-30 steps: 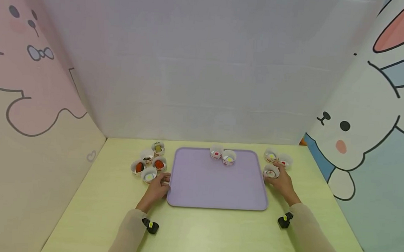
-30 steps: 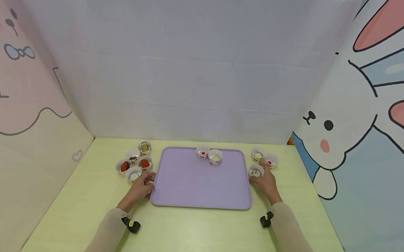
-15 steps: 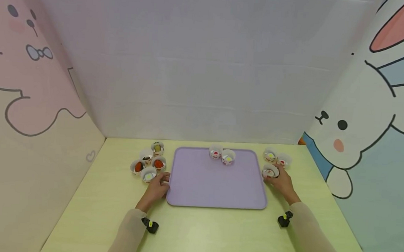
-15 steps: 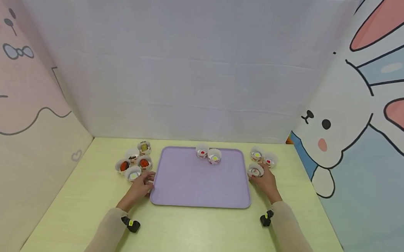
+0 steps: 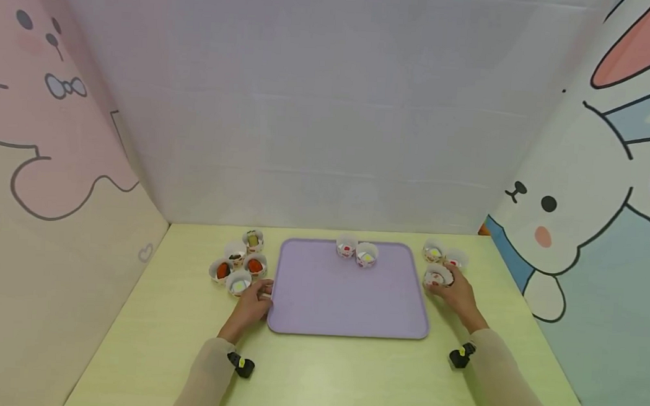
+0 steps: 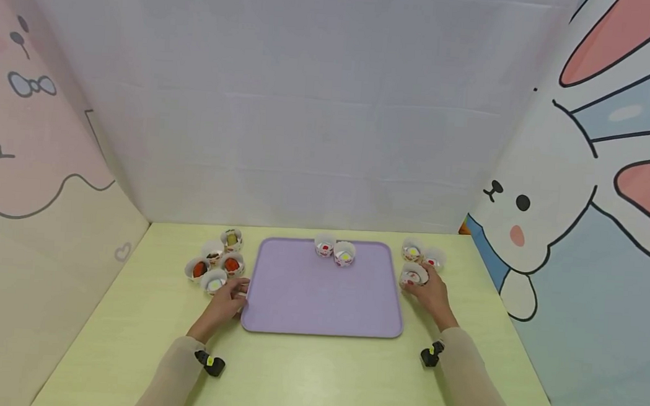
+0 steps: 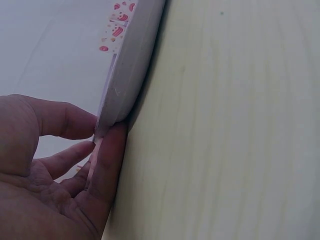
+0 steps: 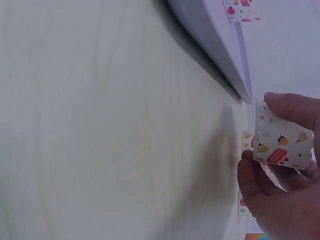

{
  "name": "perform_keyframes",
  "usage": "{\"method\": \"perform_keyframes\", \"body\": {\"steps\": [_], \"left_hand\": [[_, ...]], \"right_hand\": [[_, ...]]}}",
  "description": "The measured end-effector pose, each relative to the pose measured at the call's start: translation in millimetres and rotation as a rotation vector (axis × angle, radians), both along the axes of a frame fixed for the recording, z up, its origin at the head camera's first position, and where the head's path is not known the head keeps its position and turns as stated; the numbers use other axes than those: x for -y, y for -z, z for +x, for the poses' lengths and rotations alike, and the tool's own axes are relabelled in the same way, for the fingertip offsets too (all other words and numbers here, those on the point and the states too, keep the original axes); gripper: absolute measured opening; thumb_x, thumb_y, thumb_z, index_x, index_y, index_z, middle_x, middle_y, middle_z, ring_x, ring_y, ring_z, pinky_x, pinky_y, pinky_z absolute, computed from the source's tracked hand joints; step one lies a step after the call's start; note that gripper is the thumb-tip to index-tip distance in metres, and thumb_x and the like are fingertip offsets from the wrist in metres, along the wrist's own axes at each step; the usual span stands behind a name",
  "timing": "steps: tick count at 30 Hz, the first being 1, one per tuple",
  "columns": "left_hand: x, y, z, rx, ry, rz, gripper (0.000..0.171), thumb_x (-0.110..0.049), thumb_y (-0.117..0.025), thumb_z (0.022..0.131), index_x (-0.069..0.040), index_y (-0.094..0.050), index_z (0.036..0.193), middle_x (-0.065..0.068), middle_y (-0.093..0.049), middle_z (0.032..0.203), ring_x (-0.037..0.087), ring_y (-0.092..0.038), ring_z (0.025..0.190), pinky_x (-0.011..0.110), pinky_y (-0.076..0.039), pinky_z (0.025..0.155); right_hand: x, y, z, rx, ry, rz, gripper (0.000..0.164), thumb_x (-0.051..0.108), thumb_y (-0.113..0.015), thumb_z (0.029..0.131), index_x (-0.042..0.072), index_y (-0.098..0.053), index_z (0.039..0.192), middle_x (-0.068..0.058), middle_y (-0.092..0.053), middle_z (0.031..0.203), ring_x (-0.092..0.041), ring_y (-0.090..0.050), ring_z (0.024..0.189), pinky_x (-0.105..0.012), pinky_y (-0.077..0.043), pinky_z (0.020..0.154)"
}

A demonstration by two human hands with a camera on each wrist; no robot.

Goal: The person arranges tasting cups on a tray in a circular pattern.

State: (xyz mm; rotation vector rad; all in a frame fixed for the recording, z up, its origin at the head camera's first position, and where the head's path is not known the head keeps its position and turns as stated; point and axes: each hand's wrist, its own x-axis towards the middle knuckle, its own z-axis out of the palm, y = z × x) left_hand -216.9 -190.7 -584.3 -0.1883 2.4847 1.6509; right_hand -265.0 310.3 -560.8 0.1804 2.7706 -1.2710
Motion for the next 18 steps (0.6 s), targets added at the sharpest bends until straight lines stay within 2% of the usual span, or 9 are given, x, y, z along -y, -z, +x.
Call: {"method": "perform_keyframes", "body": {"steps": [2,9,18], "left_hand": [[-0.4,-0.1,0.2,0.008,-0.002,-0.001,0.054,0.003,-0.057,0.082,-0.002,-0.053,0.136,0.018,-0.059,0.117,0.02,-0.062,0.092,0.032,-0.053,0.06],[-1.4,-1.7,0.4,0.004,-0.005,-0.031,0.053,0.003,-0.057,0.082,-0.002,-0.053,0.135,0.018,-0.06,0.117,0.022,-0.062,0.094,0.031,-0.052,0.061],[-0.9,-2.9,0.6,-0.006,0.009,-0.031,0.053,0.003,-0.057,0.083,-0.001,-0.053,0.136,0.018,-0.059,0.117,0.022,-0.063,0.093,0.031,-0.052,0.06]], "right_hand": [[-0.8,-2.9,0.2,-0.001,0.002,-0.003,0.087,0.029,-0.072,0.087,0.002,-0.023,0.154,-0.031,-0.029,0.155,-0.049,-0.031,0.139,-0.061,-0.031,0.109],[-1.7,-8.1,0.9,-0.036,0.026,0.0,0.079,0.029,-0.073,0.086,0.003,-0.032,0.15,-0.03,-0.045,0.142,-0.043,-0.047,0.121,-0.055,-0.04,0.097],[-1.2,-17.7,3.5,-0.051,0.025,-0.029,0.084,0.033,-0.073,0.087,0.006,-0.028,0.152,-0.027,-0.045,0.142,-0.042,-0.049,0.12,-0.052,-0.042,0.094]]}}
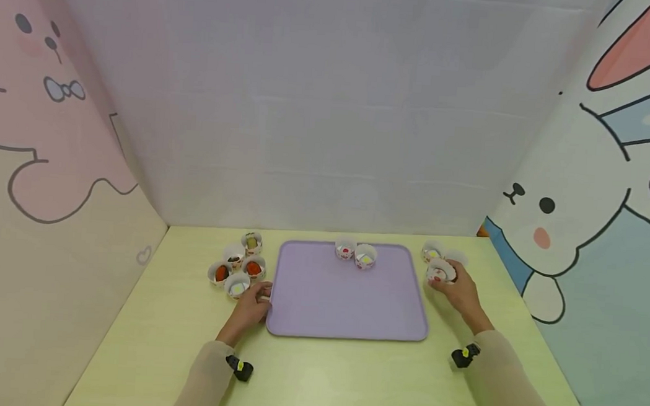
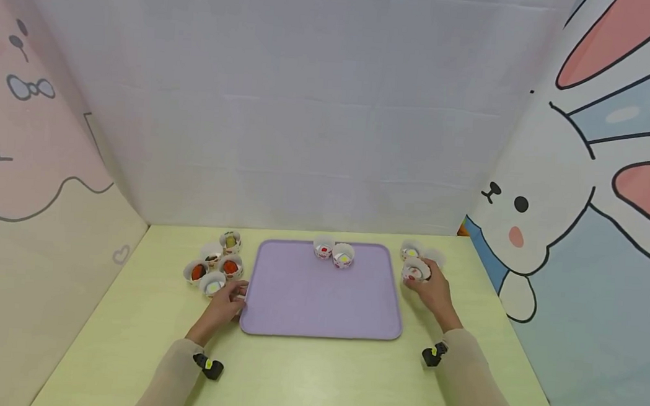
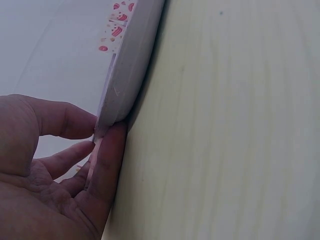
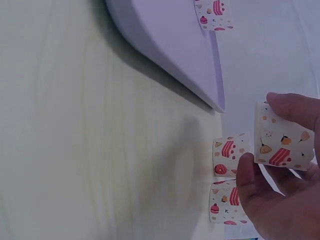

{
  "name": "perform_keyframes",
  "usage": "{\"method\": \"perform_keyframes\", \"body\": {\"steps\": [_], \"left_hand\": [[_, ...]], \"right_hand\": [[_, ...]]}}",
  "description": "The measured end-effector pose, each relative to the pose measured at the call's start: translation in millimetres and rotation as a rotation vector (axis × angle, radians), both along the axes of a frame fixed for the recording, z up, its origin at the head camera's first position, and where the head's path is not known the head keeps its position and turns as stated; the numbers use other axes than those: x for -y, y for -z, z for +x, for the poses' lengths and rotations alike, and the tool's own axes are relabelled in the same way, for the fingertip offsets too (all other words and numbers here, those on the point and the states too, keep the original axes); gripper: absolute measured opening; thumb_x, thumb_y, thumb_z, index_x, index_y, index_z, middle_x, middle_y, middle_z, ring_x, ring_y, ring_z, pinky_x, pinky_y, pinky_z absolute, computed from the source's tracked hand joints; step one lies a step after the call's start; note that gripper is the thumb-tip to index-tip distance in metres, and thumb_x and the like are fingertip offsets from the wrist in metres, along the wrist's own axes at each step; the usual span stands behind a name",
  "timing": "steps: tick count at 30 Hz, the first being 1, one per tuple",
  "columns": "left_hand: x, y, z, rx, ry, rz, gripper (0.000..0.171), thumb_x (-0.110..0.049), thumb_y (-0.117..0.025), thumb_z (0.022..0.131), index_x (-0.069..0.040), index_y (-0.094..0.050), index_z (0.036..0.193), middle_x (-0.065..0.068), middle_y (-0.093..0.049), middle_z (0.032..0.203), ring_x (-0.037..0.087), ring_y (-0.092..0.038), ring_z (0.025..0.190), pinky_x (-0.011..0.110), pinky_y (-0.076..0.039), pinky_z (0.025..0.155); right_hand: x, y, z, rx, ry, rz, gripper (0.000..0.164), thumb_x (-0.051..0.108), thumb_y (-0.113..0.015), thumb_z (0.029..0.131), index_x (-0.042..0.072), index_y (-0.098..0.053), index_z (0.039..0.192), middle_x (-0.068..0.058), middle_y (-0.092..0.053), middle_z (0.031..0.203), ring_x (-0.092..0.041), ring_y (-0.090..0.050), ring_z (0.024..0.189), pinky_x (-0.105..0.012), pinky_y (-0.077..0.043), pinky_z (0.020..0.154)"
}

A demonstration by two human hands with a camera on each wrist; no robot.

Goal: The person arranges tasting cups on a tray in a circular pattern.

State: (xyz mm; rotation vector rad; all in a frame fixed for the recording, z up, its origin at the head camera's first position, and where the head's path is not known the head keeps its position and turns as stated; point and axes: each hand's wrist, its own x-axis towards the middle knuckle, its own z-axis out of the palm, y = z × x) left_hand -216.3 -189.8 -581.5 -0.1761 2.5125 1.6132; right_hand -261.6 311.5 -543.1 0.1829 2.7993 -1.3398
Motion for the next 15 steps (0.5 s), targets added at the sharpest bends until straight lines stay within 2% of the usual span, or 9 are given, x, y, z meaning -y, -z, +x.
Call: {"method": "perform_keyframes", "body": {"steps": [5,11,15], "left_hand": [[0.0,0.7,1.5,0.019,-0.004,0.0,0.053,0.002,-0.057,0.084,-0.003,-0.052,0.136,0.017,-0.059,0.118,0.021,-0.061,0.093,0.03,-0.051,0.059],[0.4,0.4,0.2,-0.002,-0.003,-0.013,0.053,0.001,-0.057,0.083,-0.003,-0.053,0.136,0.017,-0.06,0.117,0.022,-0.061,0.096,0.029,-0.051,0.064],[0.0,0.8,-0.3,-0.011,0.0,-0.018,0.053,0.001,-0.058,0.082,-0.002,-0.054,0.135,0.017,-0.06,0.117,0.023,-0.062,0.097,0.03,-0.053,0.066]], "right_hand": [[3.3,-4.3,3.0,-0.008,-0.012,-0.009,0.084,0.037,-0.072,0.087,0.007,-0.028,0.152,-0.026,-0.047,0.14,-0.041,-0.05,0.12,-0.047,-0.045,0.091],[7.4,-12.8,4.5,-0.072,-0.022,-0.021,0.078,0.039,-0.071,0.089,0.008,-0.033,0.149,-0.023,-0.052,0.133,-0.037,-0.052,0.117,-0.035,-0.046,0.081],[10.8,-17.8,4.7,-0.103,-0.023,-0.023,0.076,0.039,-0.071,0.088,0.008,-0.036,0.147,-0.022,-0.053,0.13,-0.035,-0.052,0.115,-0.032,-0.046,0.079]]}}
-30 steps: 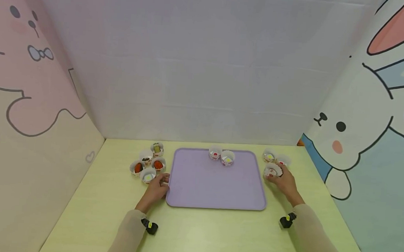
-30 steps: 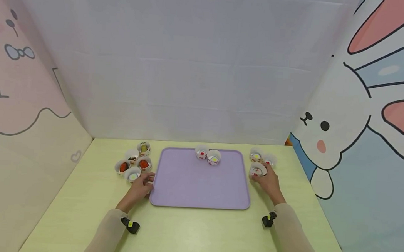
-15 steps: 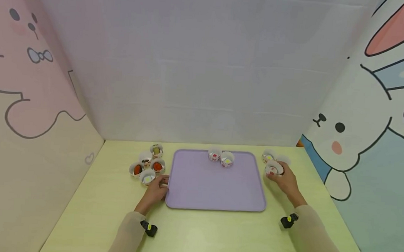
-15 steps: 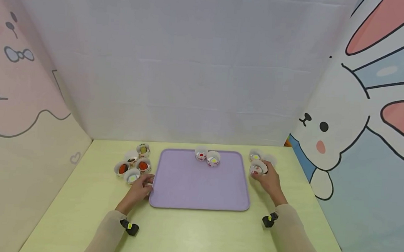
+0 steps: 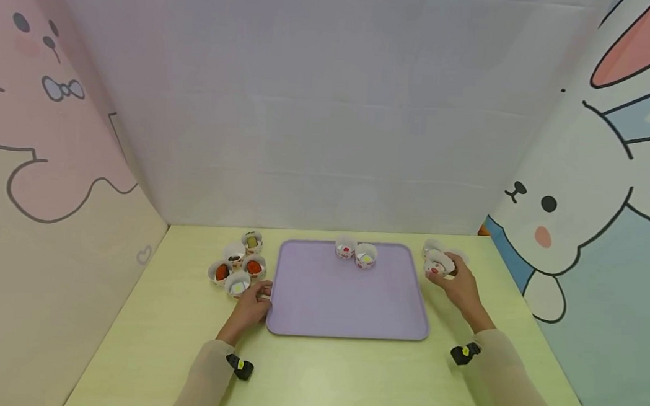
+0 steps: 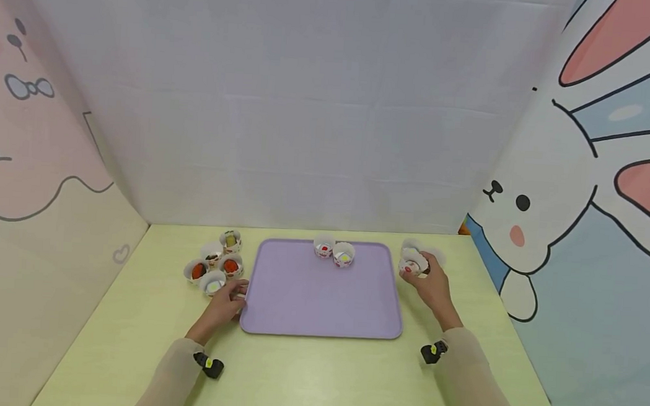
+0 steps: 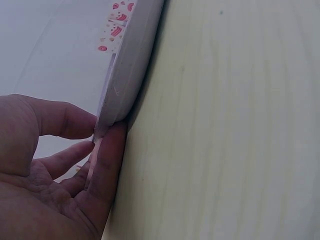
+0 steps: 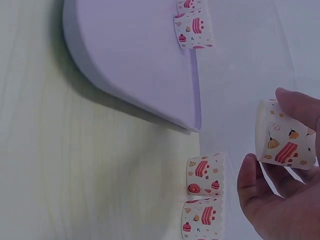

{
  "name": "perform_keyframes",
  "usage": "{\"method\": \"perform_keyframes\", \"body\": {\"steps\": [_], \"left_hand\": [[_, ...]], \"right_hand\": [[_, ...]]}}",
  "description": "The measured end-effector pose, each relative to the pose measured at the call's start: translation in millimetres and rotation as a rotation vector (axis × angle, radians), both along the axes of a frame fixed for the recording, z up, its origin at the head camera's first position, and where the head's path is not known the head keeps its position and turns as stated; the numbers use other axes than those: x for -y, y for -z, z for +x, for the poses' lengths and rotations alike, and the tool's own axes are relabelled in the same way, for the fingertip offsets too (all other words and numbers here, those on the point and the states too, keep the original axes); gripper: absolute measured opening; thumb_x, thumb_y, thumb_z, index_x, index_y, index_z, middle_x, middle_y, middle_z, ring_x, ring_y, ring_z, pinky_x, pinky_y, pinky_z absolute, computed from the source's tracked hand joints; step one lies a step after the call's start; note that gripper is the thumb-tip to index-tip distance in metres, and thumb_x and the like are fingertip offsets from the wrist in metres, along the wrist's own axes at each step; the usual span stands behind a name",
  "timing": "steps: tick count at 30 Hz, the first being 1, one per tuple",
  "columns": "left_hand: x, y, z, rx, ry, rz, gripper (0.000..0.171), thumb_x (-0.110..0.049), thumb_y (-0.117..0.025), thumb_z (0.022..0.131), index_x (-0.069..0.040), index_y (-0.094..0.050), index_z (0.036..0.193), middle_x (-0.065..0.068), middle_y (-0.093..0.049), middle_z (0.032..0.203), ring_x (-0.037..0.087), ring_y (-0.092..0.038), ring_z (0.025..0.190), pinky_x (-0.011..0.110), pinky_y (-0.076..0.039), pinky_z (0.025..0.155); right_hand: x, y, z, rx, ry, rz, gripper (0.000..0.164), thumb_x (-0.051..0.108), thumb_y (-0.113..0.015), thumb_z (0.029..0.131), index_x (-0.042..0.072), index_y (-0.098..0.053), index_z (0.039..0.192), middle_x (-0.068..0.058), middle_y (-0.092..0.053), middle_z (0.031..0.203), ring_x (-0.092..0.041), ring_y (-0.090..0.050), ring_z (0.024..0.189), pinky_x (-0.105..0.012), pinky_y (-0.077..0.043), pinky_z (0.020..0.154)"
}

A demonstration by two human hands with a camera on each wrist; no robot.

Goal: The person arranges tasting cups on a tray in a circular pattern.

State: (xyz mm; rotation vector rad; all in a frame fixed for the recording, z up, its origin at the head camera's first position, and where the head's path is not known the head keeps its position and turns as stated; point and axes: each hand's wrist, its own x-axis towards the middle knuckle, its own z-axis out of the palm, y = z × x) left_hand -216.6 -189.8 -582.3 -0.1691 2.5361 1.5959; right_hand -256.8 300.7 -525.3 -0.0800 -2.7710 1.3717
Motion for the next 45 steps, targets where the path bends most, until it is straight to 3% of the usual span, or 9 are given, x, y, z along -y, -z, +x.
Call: {"method": "perform_keyframes", "body": {"steps": [20,25,30,38,45], "left_hand": [[-0.2,2.1,-1.0,0.007,-0.007,-0.008,0.053,0.002,-0.058,0.083,-0.003,-0.053,0.136,0.017,-0.06,0.118,0.023,-0.062,0.097,0.031,-0.053,0.064],[-0.3,3.1,-1.3,0.005,-0.006,-0.012,0.053,0.002,-0.058,0.083,-0.003,-0.053,0.136,0.017,-0.061,0.118,0.023,-0.062,0.097,0.031,-0.054,0.064],[-0.5,3.1,-1.4,0.003,-0.011,-0.013,0.052,0.001,-0.058,0.083,-0.003,-0.054,0.135,0.017,-0.061,0.117,0.023,-0.062,0.096,0.031,-0.054,0.064],[0.3,3.1,-1.7,-0.004,-0.012,-0.007,0.052,0.002,-0.058,0.082,-0.002,-0.054,0.134,0.017,-0.061,0.116,0.023,-0.062,0.094,0.031,-0.053,0.061],[-0.9,2.6,-0.4,0.008,-0.011,0.0,0.053,0.001,-0.058,0.083,-0.003,-0.053,0.135,0.018,-0.06,0.117,0.022,-0.062,0.094,0.032,-0.054,0.06]], "right_hand": [[29.5,-19.3,2.0,-0.014,-0.074,-0.067,0.077,0.026,-0.075,0.086,0.008,-0.034,0.149,-0.022,-0.053,0.128,-0.029,-0.058,0.102,-0.024,-0.05,0.073],[38.2,-16.3,1.5,-0.004,-0.091,-0.066,0.078,0.027,-0.076,0.086,0.01,-0.034,0.15,-0.024,-0.055,0.124,-0.033,-0.063,0.099,-0.028,-0.051,0.073],[48.6,-12.3,0.4,-0.015,-0.109,-0.083,0.074,0.023,-0.076,0.086,0.009,-0.037,0.147,-0.023,-0.053,0.128,-0.038,-0.061,0.109,-0.036,-0.053,0.082],[66.5,-2.7,-4.2,-0.004,-0.083,-0.039,0.075,0.022,-0.078,0.082,0.009,-0.041,0.145,-0.023,-0.06,0.123,-0.034,-0.064,0.103,-0.033,-0.05,0.08],[79.2,3.9,-5.9,0.003,-0.068,-0.048,0.075,0.02,-0.077,0.082,0.006,-0.041,0.145,-0.024,-0.059,0.125,-0.038,-0.061,0.108,-0.042,-0.05,0.087]]}}
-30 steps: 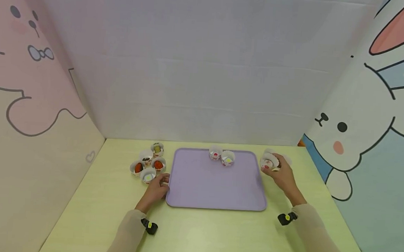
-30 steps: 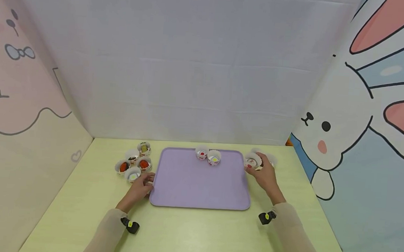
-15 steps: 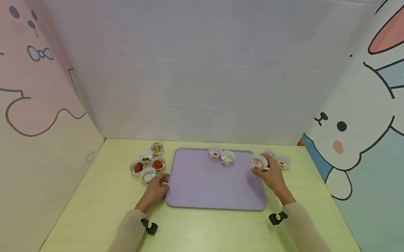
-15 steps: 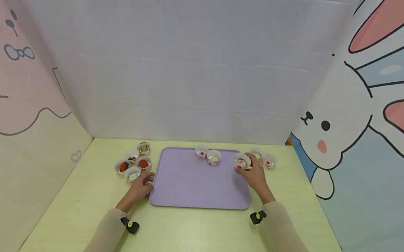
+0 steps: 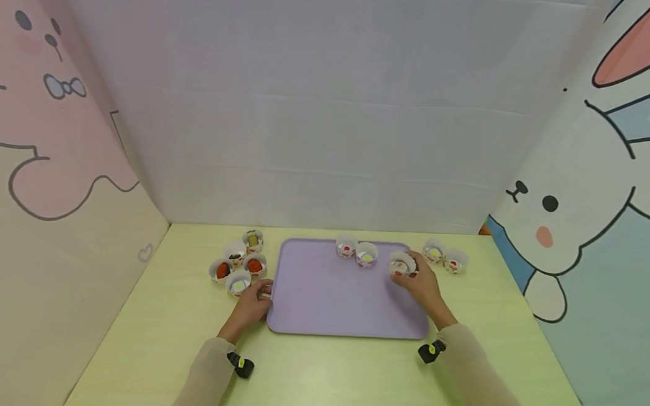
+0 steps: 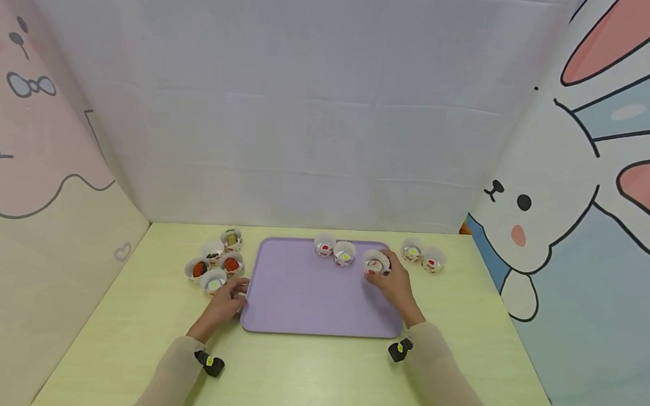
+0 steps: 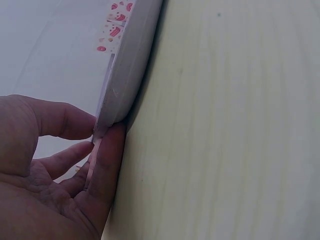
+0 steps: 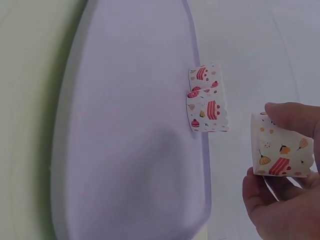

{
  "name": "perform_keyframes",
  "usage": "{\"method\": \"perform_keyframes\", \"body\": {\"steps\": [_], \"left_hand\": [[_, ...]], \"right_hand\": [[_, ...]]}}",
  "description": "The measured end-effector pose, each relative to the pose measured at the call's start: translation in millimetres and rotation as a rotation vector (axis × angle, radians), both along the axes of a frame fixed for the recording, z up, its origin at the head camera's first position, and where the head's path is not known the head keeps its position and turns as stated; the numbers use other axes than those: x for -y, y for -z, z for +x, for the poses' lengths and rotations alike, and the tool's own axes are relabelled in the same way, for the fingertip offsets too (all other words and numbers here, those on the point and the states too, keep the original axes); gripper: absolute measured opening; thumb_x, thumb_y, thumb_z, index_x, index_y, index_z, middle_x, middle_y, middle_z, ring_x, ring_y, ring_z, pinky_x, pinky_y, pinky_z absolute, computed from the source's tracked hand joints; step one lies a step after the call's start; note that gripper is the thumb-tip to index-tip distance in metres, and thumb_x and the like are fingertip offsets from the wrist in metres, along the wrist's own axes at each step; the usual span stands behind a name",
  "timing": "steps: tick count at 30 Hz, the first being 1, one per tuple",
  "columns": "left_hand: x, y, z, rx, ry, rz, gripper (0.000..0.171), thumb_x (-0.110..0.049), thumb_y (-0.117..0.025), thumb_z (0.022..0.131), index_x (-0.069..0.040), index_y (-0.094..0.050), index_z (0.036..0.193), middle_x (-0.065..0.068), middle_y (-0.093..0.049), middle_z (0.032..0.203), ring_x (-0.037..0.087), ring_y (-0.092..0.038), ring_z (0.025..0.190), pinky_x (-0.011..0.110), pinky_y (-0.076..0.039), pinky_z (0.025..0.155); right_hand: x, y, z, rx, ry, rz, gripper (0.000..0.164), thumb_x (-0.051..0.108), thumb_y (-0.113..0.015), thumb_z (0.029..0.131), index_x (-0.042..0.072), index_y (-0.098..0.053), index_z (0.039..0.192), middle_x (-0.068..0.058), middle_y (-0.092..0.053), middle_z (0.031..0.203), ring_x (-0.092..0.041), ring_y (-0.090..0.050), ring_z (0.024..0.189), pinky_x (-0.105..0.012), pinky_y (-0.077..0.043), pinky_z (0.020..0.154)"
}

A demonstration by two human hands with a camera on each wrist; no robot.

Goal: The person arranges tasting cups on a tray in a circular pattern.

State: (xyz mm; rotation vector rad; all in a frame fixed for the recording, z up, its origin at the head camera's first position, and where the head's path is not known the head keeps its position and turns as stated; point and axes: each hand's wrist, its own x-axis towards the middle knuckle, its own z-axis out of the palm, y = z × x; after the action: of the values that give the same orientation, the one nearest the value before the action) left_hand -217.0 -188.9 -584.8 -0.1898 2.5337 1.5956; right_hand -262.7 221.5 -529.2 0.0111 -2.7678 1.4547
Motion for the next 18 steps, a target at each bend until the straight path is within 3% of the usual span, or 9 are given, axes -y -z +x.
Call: {"method": "perform_keyframes", "body": {"steps": [6,18], "left_hand": [[0.6,-0.8,-0.6,-0.002,0.001,-0.009,0.053,0.002,-0.058,0.083,-0.003,-0.053,0.136,0.018,-0.06,0.117,0.023,-0.062,0.095,0.032,-0.054,0.061],[0.8,-2.1,0.6,-0.022,0.004,-0.009,0.052,0.003,-0.057,0.083,-0.001,-0.054,0.135,0.019,-0.061,0.116,0.022,-0.062,0.092,0.029,-0.052,0.061]], "right_hand": [[10.7,5.7,-4.9,0.002,0.003,0.0,0.073,0.017,-0.076,0.081,0.005,-0.041,0.144,-0.025,-0.057,0.13,-0.041,-0.059,0.116,-0.049,-0.048,0.095],[28.4,19.5,-12.1,0.029,-0.004,0.049,0.065,0.013,-0.075,0.081,0.004,-0.046,0.138,-0.024,-0.059,0.128,-0.038,-0.056,0.114,-0.052,-0.045,0.098]]}}
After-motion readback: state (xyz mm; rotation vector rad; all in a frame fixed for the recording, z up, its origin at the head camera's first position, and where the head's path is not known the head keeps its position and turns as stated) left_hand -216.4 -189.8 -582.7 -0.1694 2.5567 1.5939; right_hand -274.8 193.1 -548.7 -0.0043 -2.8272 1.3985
